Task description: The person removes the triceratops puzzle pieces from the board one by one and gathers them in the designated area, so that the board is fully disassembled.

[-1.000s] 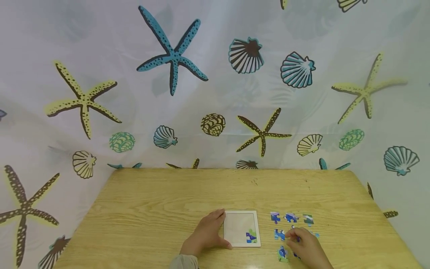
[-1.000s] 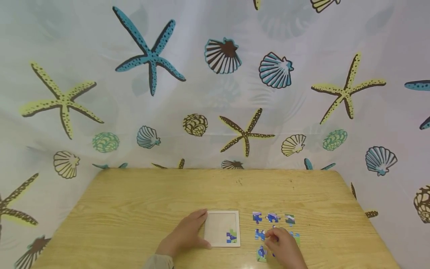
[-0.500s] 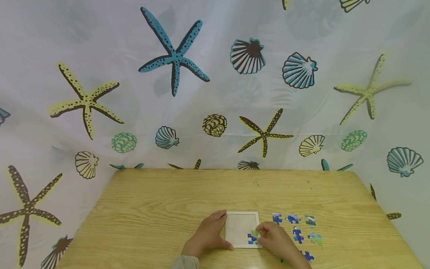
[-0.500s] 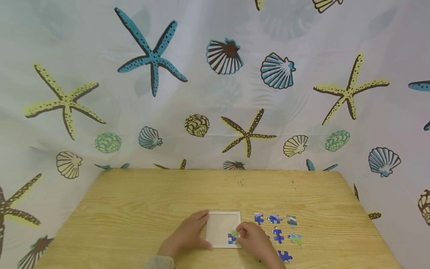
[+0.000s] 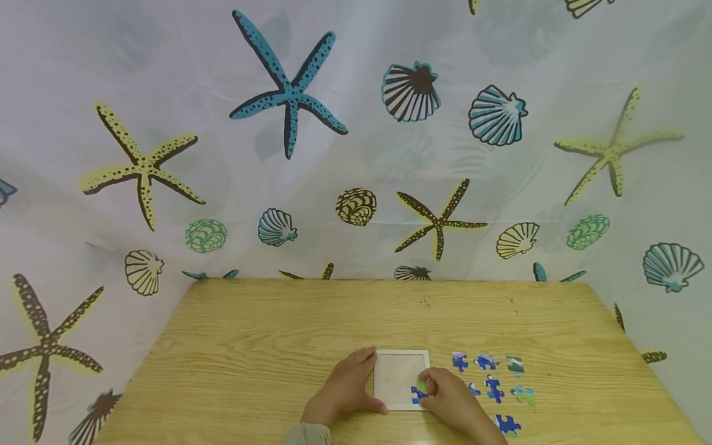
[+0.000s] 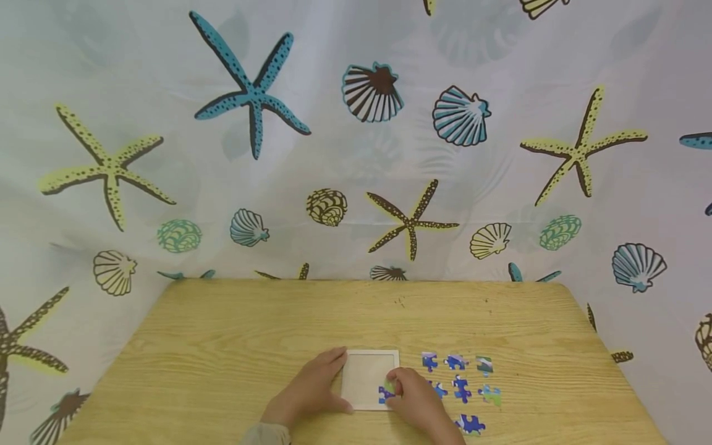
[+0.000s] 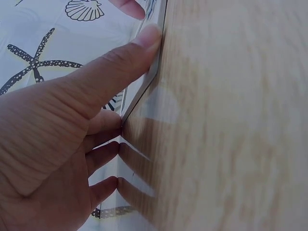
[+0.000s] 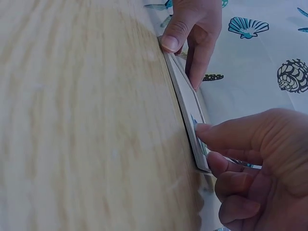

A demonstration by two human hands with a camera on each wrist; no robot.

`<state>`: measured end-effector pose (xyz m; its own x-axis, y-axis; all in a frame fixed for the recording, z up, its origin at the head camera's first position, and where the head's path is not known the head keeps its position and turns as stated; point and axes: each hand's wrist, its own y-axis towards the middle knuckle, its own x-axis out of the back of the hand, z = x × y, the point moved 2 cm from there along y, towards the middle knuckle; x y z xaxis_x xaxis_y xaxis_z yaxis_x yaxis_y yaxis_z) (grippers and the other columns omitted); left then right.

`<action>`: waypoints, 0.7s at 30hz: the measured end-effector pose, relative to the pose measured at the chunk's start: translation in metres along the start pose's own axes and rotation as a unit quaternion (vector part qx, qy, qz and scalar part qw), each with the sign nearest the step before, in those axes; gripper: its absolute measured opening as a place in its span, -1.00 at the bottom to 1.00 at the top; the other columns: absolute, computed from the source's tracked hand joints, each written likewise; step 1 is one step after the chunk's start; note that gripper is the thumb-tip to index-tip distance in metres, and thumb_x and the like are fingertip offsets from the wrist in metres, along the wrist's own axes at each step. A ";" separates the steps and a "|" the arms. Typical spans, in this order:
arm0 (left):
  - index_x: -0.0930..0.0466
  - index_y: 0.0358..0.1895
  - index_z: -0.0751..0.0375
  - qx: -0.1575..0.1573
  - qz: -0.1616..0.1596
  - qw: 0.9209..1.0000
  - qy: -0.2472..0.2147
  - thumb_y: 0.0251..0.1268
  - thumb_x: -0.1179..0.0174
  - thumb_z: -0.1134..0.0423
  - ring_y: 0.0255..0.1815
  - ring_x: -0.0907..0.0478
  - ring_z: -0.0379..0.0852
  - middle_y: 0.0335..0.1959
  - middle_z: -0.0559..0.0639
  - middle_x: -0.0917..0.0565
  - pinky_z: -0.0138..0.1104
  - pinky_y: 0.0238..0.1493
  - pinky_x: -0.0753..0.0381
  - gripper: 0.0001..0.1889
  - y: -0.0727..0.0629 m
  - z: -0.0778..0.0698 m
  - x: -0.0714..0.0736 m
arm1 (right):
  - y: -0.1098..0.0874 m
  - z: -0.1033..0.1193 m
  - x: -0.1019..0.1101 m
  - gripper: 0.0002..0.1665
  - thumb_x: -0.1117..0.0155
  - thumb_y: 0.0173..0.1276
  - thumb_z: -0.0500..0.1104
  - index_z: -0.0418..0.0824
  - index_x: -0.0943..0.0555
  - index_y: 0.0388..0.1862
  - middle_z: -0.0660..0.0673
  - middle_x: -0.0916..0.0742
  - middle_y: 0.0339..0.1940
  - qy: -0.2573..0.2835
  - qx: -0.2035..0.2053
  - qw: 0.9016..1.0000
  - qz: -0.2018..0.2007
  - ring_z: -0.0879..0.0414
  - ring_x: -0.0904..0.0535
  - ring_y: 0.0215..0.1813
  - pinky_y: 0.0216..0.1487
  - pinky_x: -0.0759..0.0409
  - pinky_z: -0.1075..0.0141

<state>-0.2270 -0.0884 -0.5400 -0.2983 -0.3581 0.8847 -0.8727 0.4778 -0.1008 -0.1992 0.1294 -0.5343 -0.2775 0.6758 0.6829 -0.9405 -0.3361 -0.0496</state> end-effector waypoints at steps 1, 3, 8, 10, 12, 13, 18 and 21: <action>-0.23 0.38 0.37 0.000 0.000 1.000 0.001 -0.27 -0.44 -0.25 0.43 -0.14 0.11 0.44 0.13 -0.22 0.03 0.36 -0.19 0.12 0.000 0.000 0.000 | 0.000 0.000 0.000 -0.64 -0.41 0.11 -0.26 -0.31 -0.58 -0.10 0.02 -0.46 -0.48 -0.001 -0.002 1.000 0.000 0.17 -0.34 -0.42 -0.37 -0.35 0.35; -0.23 0.38 0.37 0.000 0.000 1.000 0.002 -0.26 -0.44 -0.25 0.43 -0.14 0.11 0.44 0.12 -0.22 0.03 0.36 -0.20 0.12 0.000 0.000 0.000 | 0.000 0.000 -0.001 -0.66 -0.41 0.11 -0.26 -0.30 -0.58 -0.12 0.01 -0.46 -0.48 0.000 -0.006 1.000 0.002 0.16 -0.34 -0.42 -0.37 -0.35 0.35; -0.22 0.38 0.36 0.001 0.002 1.000 0.004 -0.25 -0.44 -0.25 0.44 -0.14 0.10 0.44 0.11 -0.22 0.02 0.36 -0.20 0.12 0.001 0.001 -0.001 | 0.001 0.001 -0.001 -0.70 -0.40 0.11 -0.27 -0.27 -0.57 -0.17 0.00 -0.45 -0.49 0.003 -0.010 1.000 0.003 0.15 -0.33 -0.43 -0.39 -0.33 0.35; -0.23 0.38 0.36 0.001 0.002 1.000 0.005 -0.25 -0.44 -0.26 0.44 -0.14 0.10 0.44 0.11 -0.22 0.01 0.36 -0.20 0.12 0.001 0.001 -0.001 | 0.001 0.001 -0.001 -0.71 -0.40 0.11 -0.27 -0.26 -0.56 -0.18 0.00 -0.45 -0.49 0.003 -0.009 1.000 0.003 0.16 -0.33 -0.44 -0.41 -0.32 0.36; -0.23 0.38 0.37 0.000 0.000 1.000 0.006 -0.25 -0.44 -0.25 0.44 -0.14 0.10 0.44 0.11 -0.22 0.01 0.36 -0.20 0.12 0.001 0.001 -0.001 | 0.000 0.001 -0.001 -0.70 -0.40 0.11 -0.27 -0.25 -0.55 -0.18 0.00 -0.45 -0.49 0.003 -0.008 1.000 0.004 0.16 -0.32 -0.46 -0.44 -0.32 0.37; -0.23 0.38 0.37 -0.002 -0.001 1.000 0.006 -0.26 -0.44 -0.26 0.43 -0.14 0.10 0.44 0.11 -0.22 0.01 0.36 -0.20 0.12 0.001 0.001 -0.001 | 0.000 0.001 -0.001 -0.69 -0.40 0.11 -0.27 -0.25 -0.54 -0.17 0.00 -0.45 -0.49 0.004 -0.009 1.000 0.005 0.17 -0.32 -0.47 -0.45 -0.31 0.37; -0.24 0.37 0.38 -0.005 -0.001 1.000 0.012 -0.26 -0.44 -0.26 0.43 -0.15 0.10 0.44 0.12 -0.22 0.02 0.36 -0.21 0.12 0.001 0.001 -0.001 | 0.000 0.001 -0.001 -0.67 -0.39 0.12 -0.26 -0.24 -0.51 -0.14 -0.01 -0.45 -0.48 0.016 -0.013 1.000 0.006 0.15 -0.32 -0.47 -0.47 -0.30 0.37; -0.23 0.37 0.37 -0.003 0.000 1.000 0.017 -0.26 -0.43 -0.27 0.44 -0.14 0.09 0.44 0.12 -0.22 0.01 0.36 -0.21 0.12 0.001 0.001 -0.002 | 0.000 0.001 -0.002 -0.66 -0.40 0.12 -0.27 -0.22 -0.50 -0.14 -0.04 -0.44 -0.42 0.015 -0.012 1.000 0.000 0.12 -0.34 -0.41 -0.42 -0.34 0.34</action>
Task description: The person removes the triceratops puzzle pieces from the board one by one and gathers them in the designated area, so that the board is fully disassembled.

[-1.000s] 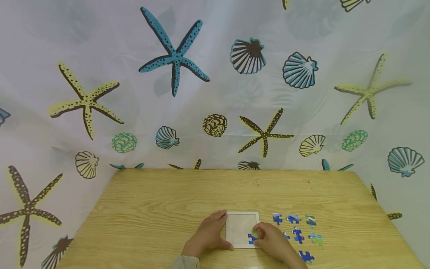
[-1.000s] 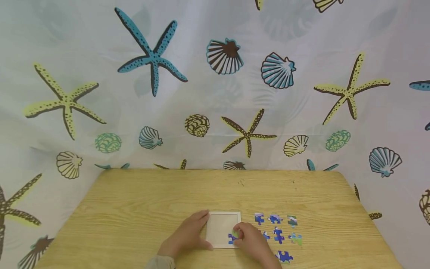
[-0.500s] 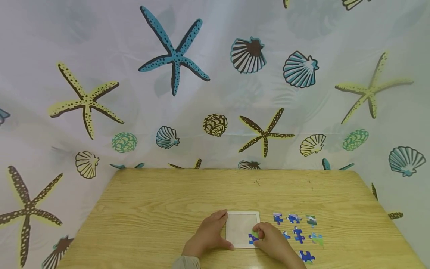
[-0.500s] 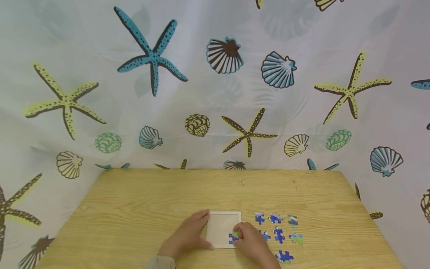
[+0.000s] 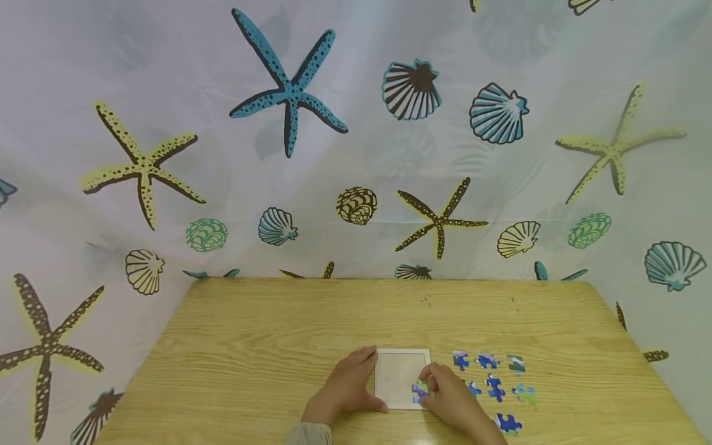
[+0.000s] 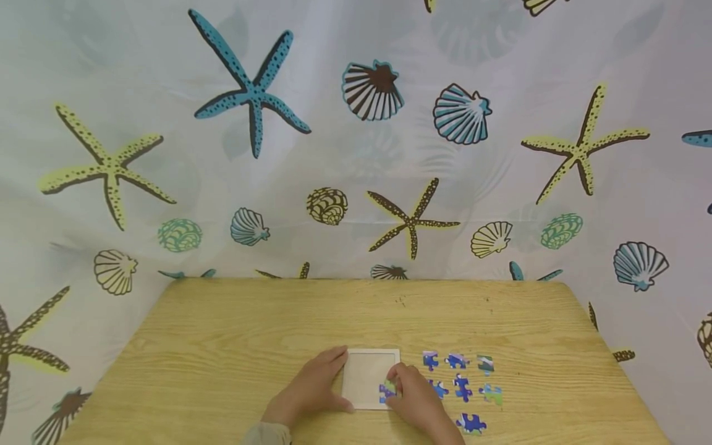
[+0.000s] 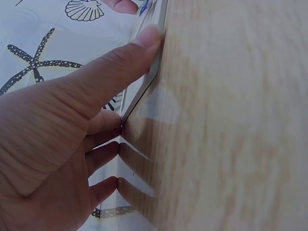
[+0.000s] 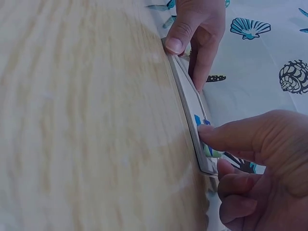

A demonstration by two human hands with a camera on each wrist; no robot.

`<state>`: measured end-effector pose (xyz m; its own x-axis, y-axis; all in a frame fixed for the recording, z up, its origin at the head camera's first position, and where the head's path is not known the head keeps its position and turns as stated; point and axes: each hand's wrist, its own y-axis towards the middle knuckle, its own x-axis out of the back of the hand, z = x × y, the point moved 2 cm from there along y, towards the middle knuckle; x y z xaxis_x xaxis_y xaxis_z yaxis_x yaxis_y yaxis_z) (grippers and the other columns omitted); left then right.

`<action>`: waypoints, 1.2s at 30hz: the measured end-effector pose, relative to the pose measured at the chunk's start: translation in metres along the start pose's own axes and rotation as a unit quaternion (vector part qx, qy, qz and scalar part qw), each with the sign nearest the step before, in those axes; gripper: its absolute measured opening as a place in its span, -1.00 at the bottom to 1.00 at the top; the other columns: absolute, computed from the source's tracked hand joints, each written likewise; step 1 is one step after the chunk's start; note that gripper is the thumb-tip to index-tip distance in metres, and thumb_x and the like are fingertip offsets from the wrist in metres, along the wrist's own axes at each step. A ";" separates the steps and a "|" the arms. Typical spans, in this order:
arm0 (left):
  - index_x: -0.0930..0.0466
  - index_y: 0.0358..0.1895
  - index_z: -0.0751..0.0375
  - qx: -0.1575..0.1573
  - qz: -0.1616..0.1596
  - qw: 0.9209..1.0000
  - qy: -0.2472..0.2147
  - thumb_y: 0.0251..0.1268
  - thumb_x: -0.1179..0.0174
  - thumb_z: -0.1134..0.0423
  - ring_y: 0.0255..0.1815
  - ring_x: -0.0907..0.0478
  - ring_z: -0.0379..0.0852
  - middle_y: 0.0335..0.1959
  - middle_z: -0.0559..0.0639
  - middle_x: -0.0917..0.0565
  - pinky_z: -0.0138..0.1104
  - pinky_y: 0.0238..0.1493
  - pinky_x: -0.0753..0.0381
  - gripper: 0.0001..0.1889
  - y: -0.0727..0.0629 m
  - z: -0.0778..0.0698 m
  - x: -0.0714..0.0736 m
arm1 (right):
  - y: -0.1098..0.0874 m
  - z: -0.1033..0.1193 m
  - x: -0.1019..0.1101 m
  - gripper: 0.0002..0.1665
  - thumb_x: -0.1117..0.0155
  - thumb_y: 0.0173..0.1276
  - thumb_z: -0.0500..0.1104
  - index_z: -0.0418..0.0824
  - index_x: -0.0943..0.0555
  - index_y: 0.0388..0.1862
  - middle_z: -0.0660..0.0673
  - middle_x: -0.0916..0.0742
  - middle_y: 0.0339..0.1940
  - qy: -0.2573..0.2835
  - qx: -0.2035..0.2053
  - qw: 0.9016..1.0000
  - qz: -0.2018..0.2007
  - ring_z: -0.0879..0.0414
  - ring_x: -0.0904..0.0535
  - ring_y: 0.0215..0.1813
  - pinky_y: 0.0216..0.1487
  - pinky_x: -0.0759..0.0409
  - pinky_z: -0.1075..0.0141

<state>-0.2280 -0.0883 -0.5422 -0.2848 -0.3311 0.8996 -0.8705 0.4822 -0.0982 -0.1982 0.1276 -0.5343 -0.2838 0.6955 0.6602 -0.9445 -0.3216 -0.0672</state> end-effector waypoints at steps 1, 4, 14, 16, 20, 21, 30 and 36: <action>-0.23 0.38 0.37 0.001 0.001 1.000 0.000 -0.26 -0.43 -0.27 0.44 -0.14 0.09 0.44 0.12 -0.22 0.01 0.36 -0.20 0.12 0.000 0.000 0.000 | 0.000 0.000 0.000 -0.66 -0.40 0.12 -0.27 -0.20 -0.50 -0.15 -0.05 -0.44 -0.40 -0.003 0.000 1.000 -0.003 0.12 -0.34 -0.38 -0.40 -0.35 0.33; -0.23 0.38 0.37 0.004 0.003 1.000 0.001 -0.26 -0.43 -0.27 0.44 -0.14 0.09 0.44 0.12 -0.22 0.00 0.36 -0.20 0.12 0.000 -0.001 0.001 | 0.000 0.000 -0.001 -0.65 -0.41 0.11 -0.27 -0.17 -0.48 -0.16 -0.06 -0.43 -0.32 -0.012 0.003 1.000 -0.009 0.10 -0.35 -0.30 -0.34 -0.39 0.30; -0.23 0.37 0.38 0.001 0.006 1.000 0.004 -0.24 -0.44 -0.25 0.43 -0.15 0.10 0.44 0.13 -0.22 0.02 0.35 -0.22 0.11 -0.001 -0.004 0.005 | 0.001 0.002 -0.003 -0.72 -0.35 0.14 -0.33 -0.18 -0.47 -0.22 -0.01 -0.54 -0.38 -0.004 -0.003 0.999 -0.036 0.14 -0.41 -0.35 -0.36 -0.45 0.30; -0.23 0.37 0.38 0.000 0.006 1.000 0.005 -0.24 -0.44 -0.24 0.43 -0.15 0.10 0.43 0.13 -0.22 0.02 0.34 -0.23 0.11 -0.001 -0.003 0.005 | 0.001 0.002 -0.003 -0.76 -0.32 0.17 -0.34 -0.18 -0.47 -0.24 0.00 -0.58 -0.39 0.006 -0.004 0.999 -0.044 0.16 -0.42 -0.39 -0.39 -0.45 0.33; -0.24 0.37 0.39 -0.005 0.003 1.000 0.008 -0.24 -0.44 -0.24 0.42 -0.16 0.11 0.43 0.14 -0.23 0.03 0.33 -0.24 0.10 -0.001 -0.004 0.006 | 0.001 0.001 -0.004 -0.81 -0.28 0.22 -0.34 -0.16 -0.47 -0.25 0.02 -0.60 -0.39 0.024 0.000 0.998 -0.058 0.19 -0.43 -0.41 -0.41 -0.45 0.40; -0.24 0.37 0.39 -0.006 0.003 1.000 0.009 -0.24 -0.44 -0.24 0.42 -0.16 0.11 0.43 0.15 -0.23 0.03 0.33 -0.25 0.10 -0.001 -0.004 0.006 | 0.001 0.001 -0.004 -0.82 -0.26 0.24 -0.34 -0.17 -0.48 -0.24 0.02 -0.60 -0.39 0.033 0.000 0.998 -0.061 0.19 -0.43 -0.41 -0.41 -0.45 0.41; -0.22 0.37 0.40 -0.009 0.002 1.000 0.005 -0.24 -0.44 -0.23 0.43 -0.15 0.11 0.43 0.15 -0.22 0.03 0.34 -0.24 0.11 -0.001 -0.004 0.005 | -0.007 -0.009 0.009 -0.90 -0.22 0.29 -0.33 -0.17 -0.56 -0.24 0.00 -0.62 -0.37 0.077 -0.033 0.989 -0.119 0.21 -0.47 -0.45 -0.48 -0.49 0.42; -0.23 0.37 0.39 -0.006 0.004 1.000 0.004 -0.25 -0.44 -0.24 0.43 -0.15 0.10 0.44 0.14 -0.21 0.03 0.34 -0.24 0.11 -0.001 -0.004 0.005 | -0.025 -0.023 0.031 -0.92 -0.25 0.27 -0.34 -0.22 -0.59 -0.26 -0.01 -0.63 -0.36 0.090 -0.075 0.982 -0.151 0.19 -0.52 -0.28 -0.25 -0.57 0.42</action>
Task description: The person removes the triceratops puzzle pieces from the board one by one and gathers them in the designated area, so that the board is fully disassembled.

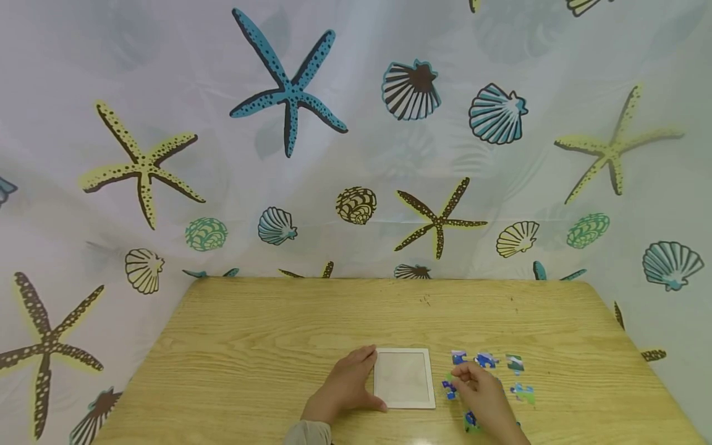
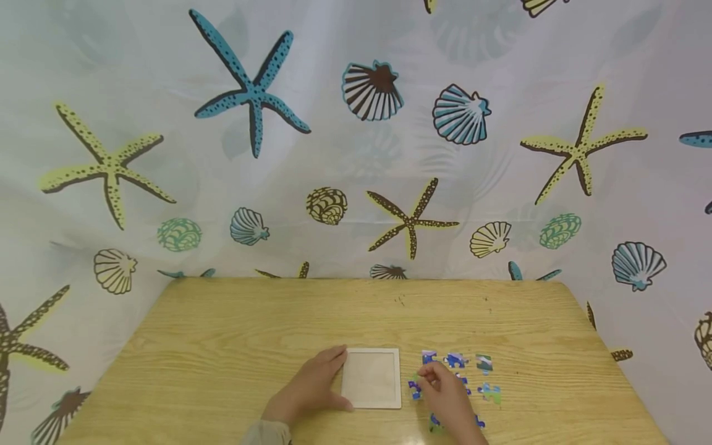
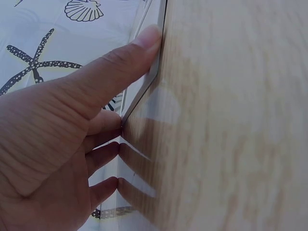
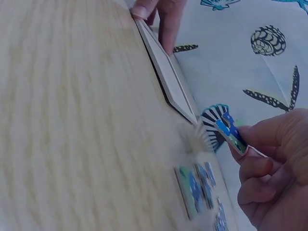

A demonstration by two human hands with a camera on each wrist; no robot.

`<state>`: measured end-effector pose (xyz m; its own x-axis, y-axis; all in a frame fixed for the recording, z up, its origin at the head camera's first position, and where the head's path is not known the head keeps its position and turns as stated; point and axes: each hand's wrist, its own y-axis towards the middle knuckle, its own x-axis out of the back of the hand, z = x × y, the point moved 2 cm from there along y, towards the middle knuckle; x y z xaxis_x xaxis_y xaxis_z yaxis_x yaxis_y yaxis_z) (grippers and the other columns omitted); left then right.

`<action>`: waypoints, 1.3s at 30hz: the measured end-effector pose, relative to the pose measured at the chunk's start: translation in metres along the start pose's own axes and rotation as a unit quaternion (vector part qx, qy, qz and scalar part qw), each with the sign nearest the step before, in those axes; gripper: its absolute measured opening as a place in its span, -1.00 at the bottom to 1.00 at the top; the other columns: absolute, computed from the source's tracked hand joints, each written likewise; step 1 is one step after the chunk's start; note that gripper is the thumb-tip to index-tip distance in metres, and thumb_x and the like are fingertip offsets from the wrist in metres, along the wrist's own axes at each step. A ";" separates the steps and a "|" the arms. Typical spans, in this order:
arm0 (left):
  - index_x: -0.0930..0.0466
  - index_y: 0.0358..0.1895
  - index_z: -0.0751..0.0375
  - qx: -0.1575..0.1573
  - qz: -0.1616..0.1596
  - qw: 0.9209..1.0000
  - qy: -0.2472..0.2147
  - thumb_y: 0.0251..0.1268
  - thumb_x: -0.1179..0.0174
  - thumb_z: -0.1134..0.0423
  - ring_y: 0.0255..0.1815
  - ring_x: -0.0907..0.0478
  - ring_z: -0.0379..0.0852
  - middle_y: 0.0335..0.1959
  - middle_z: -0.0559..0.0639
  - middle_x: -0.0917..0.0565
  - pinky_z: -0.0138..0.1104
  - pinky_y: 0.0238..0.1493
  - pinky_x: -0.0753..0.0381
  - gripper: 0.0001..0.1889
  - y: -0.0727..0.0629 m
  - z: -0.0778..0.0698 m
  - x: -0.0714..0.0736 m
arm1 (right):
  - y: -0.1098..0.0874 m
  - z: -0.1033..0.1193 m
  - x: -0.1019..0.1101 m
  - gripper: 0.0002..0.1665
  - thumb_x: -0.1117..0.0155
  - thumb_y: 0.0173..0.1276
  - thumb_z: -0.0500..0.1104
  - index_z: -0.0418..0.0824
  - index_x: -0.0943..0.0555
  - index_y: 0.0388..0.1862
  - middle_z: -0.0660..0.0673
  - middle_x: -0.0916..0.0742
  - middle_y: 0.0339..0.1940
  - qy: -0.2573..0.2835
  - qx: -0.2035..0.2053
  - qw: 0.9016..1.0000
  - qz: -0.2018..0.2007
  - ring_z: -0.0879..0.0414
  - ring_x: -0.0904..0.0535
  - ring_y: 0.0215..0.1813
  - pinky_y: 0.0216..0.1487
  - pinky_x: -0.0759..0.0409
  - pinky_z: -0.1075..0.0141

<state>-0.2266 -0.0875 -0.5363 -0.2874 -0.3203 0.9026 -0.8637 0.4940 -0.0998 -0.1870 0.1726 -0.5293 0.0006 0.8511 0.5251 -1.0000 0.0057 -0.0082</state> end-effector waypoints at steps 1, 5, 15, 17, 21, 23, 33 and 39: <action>-0.23 0.37 0.39 0.001 0.000 1.000 -0.001 -0.25 -0.44 -0.23 0.43 -0.15 0.10 0.44 0.14 -0.21 0.03 0.34 -0.24 0.11 0.000 0.000 0.000 | -0.002 -0.002 0.006 -0.92 -0.25 0.27 -0.35 -0.24 -0.60 -0.26 -0.02 -0.63 -0.36 -0.001 -0.005 1.000 -0.007 0.19 -0.53 -0.26 -0.22 -0.59 0.41; -0.23 0.37 0.39 0.005 0.001 1.000 -0.005 -0.24 -0.45 -0.22 0.43 -0.14 0.10 0.44 0.14 -0.21 0.03 0.34 -0.22 0.10 0.000 0.000 0.002 | -0.008 -0.015 0.031 -0.90 -0.23 0.30 -0.32 -0.30 -0.60 -0.22 -0.04 -0.64 -0.34 -0.007 -0.047 0.999 -0.021 0.18 -0.54 -0.25 -0.18 -0.60 0.40; -0.23 0.36 0.41 0.001 0.002 1.000 0.000 -0.24 -0.44 -0.23 0.43 -0.15 0.12 0.43 0.16 -0.22 0.05 0.33 -0.24 0.10 -0.002 0.000 0.004 | -0.027 -0.055 0.081 -0.76 -0.25 0.30 -0.19 -0.38 -0.62 -0.19 -0.04 -0.68 -0.35 -0.052 -0.135 0.989 -0.032 0.15 -0.58 -0.26 -0.26 -0.60 0.37; -0.23 0.37 0.40 0.002 0.002 1.000 0.003 -0.24 -0.44 -0.24 0.43 -0.15 0.11 0.44 0.15 -0.22 0.04 0.33 -0.24 0.10 -0.001 0.000 0.004 | -0.030 -0.061 0.087 -0.73 -0.28 0.28 -0.16 -0.38 -0.62 -0.20 -0.02 -0.68 -0.38 -0.053 -0.156 0.986 -0.032 0.16 -0.57 -0.29 -0.28 -0.58 0.36; -0.23 0.37 0.39 0.003 0.003 1.000 0.006 -0.24 -0.43 -0.25 0.43 -0.15 0.11 0.44 0.14 -0.21 0.05 0.33 -0.25 0.11 -0.001 0.001 0.004 | -0.033 -0.071 0.095 -0.65 -0.34 0.23 -0.06 -0.37 -0.63 -0.24 -0.02 -0.68 -0.41 -0.061 -0.174 0.983 -0.023 0.13 -0.59 -0.31 -0.24 -0.59 0.22; -0.23 0.37 0.39 0.002 0.004 1.000 0.006 -0.24 -0.43 -0.25 0.43 -0.15 0.11 0.44 0.14 -0.21 0.04 0.33 -0.25 0.11 -0.001 0.001 0.004 | -0.034 -0.075 0.097 -0.60 -0.36 0.20 0.00 -0.35 -0.63 -0.25 -0.01 -0.69 -0.42 -0.065 -0.179 0.982 -0.017 0.12 -0.60 -0.31 -0.22 -0.59 0.16; -0.24 0.36 0.39 0.002 0.004 1.000 -0.001 -0.25 -0.43 -0.24 0.42 -0.16 0.11 0.43 0.14 -0.22 0.04 0.34 -0.24 0.10 -0.001 0.001 0.000 | -0.033 -0.090 0.098 -0.73 -0.34 0.23 -0.09 -0.31 -0.64 -0.32 0.00 -0.69 -0.47 -0.077 -0.208 0.975 -0.011 0.14 -0.59 -0.37 -0.28 -0.55 0.18; -0.24 0.36 0.40 0.006 0.005 1.000 -0.009 -0.25 -0.44 -0.23 0.43 -0.15 0.11 0.44 0.14 -0.21 0.04 0.34 -0.22 0.10 -0.002 -0.001 0.002 | -0.034 -0.093 0.096 -0.77 -0.32 0.24 -0.12 -0.31 -0.63 -0.34 0.01 -0.66 -0.51 -0.074 -0.206 0.976 -0.023 0.15 -0.55 -0.42 -0.39 -0.50 0.28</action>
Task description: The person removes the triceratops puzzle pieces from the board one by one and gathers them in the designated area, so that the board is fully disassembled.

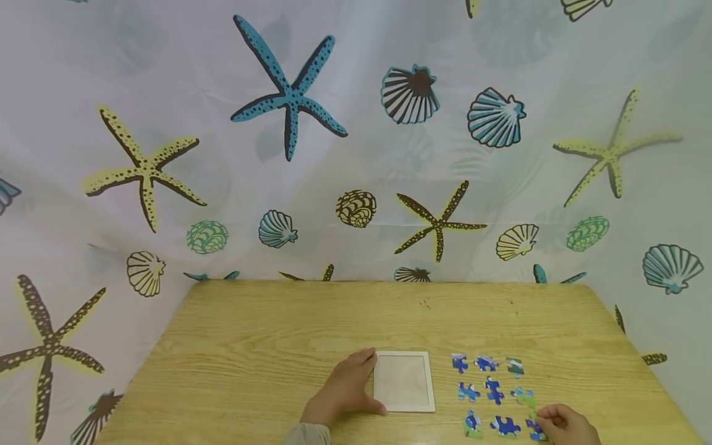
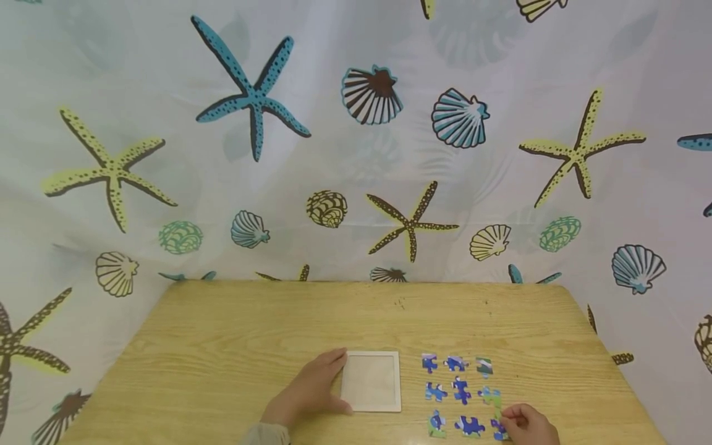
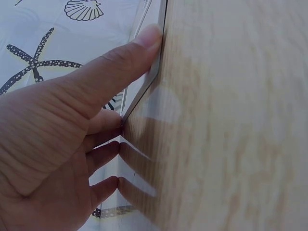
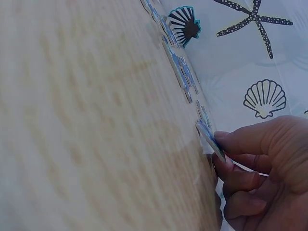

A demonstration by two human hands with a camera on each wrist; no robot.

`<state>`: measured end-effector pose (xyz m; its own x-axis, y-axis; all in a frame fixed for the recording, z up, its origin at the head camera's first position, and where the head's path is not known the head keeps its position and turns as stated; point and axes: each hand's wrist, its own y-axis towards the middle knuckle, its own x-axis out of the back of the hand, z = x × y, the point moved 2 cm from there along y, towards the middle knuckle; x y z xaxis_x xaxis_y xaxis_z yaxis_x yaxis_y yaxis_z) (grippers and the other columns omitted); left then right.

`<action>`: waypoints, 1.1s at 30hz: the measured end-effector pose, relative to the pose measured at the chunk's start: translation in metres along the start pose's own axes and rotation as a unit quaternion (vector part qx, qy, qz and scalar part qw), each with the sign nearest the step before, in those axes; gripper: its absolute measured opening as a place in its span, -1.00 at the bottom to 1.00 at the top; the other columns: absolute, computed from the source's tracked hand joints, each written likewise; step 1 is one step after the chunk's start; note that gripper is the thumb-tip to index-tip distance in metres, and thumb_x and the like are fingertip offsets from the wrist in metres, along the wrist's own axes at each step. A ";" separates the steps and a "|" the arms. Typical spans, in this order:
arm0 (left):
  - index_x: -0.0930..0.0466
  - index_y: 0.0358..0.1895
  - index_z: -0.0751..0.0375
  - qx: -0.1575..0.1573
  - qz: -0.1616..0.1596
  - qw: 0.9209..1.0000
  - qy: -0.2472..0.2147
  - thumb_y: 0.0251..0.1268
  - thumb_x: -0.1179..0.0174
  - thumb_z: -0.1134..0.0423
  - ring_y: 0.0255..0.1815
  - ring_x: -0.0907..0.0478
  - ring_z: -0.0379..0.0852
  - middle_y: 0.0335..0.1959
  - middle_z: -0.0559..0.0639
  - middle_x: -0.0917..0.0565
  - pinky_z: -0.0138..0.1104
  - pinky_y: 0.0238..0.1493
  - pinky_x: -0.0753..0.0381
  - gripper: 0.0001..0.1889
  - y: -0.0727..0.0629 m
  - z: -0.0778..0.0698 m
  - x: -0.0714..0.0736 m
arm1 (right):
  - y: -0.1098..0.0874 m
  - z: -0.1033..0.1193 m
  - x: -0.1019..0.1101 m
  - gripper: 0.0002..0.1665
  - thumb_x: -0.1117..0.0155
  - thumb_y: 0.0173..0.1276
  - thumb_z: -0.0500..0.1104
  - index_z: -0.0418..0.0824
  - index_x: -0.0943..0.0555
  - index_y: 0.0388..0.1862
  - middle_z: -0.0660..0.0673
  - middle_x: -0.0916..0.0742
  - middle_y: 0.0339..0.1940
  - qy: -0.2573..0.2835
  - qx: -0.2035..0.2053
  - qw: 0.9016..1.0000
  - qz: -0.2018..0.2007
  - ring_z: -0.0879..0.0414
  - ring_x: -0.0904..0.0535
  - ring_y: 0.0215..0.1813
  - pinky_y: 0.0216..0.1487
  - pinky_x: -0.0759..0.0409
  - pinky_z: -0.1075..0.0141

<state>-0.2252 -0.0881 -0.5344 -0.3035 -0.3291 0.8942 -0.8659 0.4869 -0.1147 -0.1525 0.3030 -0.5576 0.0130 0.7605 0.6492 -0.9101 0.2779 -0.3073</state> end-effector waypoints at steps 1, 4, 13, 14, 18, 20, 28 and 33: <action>-0.23 0.37 0.40 0.000 0.000 1.000 0.000 -0.24 -0.44 -0.23 0.43 -0.15 0.11 0.44 0.14 -0.21 0.04 0.34 -0.22 0.10 0.000 0.000 0.001 | 0.000 0.000 -0.001 -0.79 -0.31 0.24 -0.14 -0.31 -0.63 -0.34 0.01 -0.66 -0.51 0.001 0.000 1.000 -0.004 0.15 -0.54 -0.42 -0.40 -0.49 0.30; -0.23 0.37 0.39 -0.001 0.002 1.000 0.000 -0.23 -0.44 -0.23 0.43 -0.15 0.11 0.44 0.14 -0.22 0.04 0.34 -0.23 0.10 0.001 0.000 0.002 | 0.000 0.001 -0.002 -0.81 -0.30 0.24 -0.17 -0.32 -0.62 -0.34 0.00 -0.63 -0.53 0.009 -0.002 1.000 -0.009 0.14 -0.51 -0.44 -0.43 -0.44 0.33; -0.22 0.38 0.38 0.004 0.006 1.000 -0.004 -0.22 -0.43 -0.24 0.43 -0.14 0.12 0.44 0.13 -0.21 0.05 0.34 -0.22 0.10 0.001 0.002 0.001 | 0.002 0.003 -0.005 -0.82 -0.29 0.24 -0.23 -0.37 -0.60 -0.31 -0.02 -0.59 -0.54 0.014 -0.020 1.000 -0.006 0.13 -0.47 -0.46 -0.47 -0.40 0.36; -0.22 0.38 0.38 0.005 0.006 1.000 -0.005 -0.22 -0.43 -0.24 0.43 -0.14 0.12 0.44 0.13 -0.21 0.05 0.34 -0.22 0.10 0.001 0.003 0.001 | 0.003 0.003 -0.005 -0.82 -0.29 0.24 -0.23 -0.37 -0.60 -0.31 -0.02 -0.59 -0.55 0.013 -0.020 1.000 -0.006 0.14 -0.47 -0.46 -0.47 -0.40 0.36; -0.22 0.38 0.38 0.007 0.006 1.000 -0.012 -0.22 -0.44 -0.23 0.43 -0.14 0.12 0.44 0.13 -0.21 0.05 0.35 -0.20 0.10 0.000 0.004 0.000 | 0.004 0.003 -0.006 -0.78 -0.30 0.25 -0.18 -0.36 -0.60 -0.31 -0.02 -0.59 -0.55 0.015 -0.021 1.000 -0.001 0.14 -0.47 -0.47 -0.48 -0.40 0.37; -0.22 0.38 0.38 0.009 0.005 1.000 -0.015 -0.23 -0.45 -0.22 0.43 -0.14 0.12 0.44 0.13 -0.21 0.05 0.35 -0.20 0.10 0.000 0.004 0.000 | 0.005 0.003 -0.006 -0.75 -0.29 0.26 -0.14 -0.35 -0.60 -0.31 -0.01 -0.59 -0.55 0.013 -0.019 1.000 0.000 0.14 -0.47 -0.47 -0.47 -0.41 0.36; -0.15 0.42 0.34 0.020 -0.008 0.997 -0.080 -0.24 -0.45 -0.22 0.46 -0.07 0.14 0.46 0.16 -0.15 0.05 0.39 -0.11 0.14 -0.001 0.012 -0.003 | 0.000 0.017 0.004 -0.49 -0.13 0.38 0.11 -0.38 -0.59 -0.23 -0.01 -0.63 -0.47 -0.040 0.041 0.998 0.013 0.15 -0.52 -0.42 -0.40 -0.52 0.28; -0.13 0.44 0.27 0.028 -0.055 0.997 -0.046 0.09 -0.25 -0.23 0.44 -0.11 0.18 0.45 0.20 -0.17 0.06 0.37 -0.17 -0.05 -0.008 0.017 0.000 | -0.007 0.050 0.016 -0.31 0.11 0.46 0.24 -0.36 -0.58 -0.03 -0.16 -0.66 -0.23 -0.135 0.135 0.981 -0.014 0.01 -0.58 -0.30 -0.30 -0.58 0.09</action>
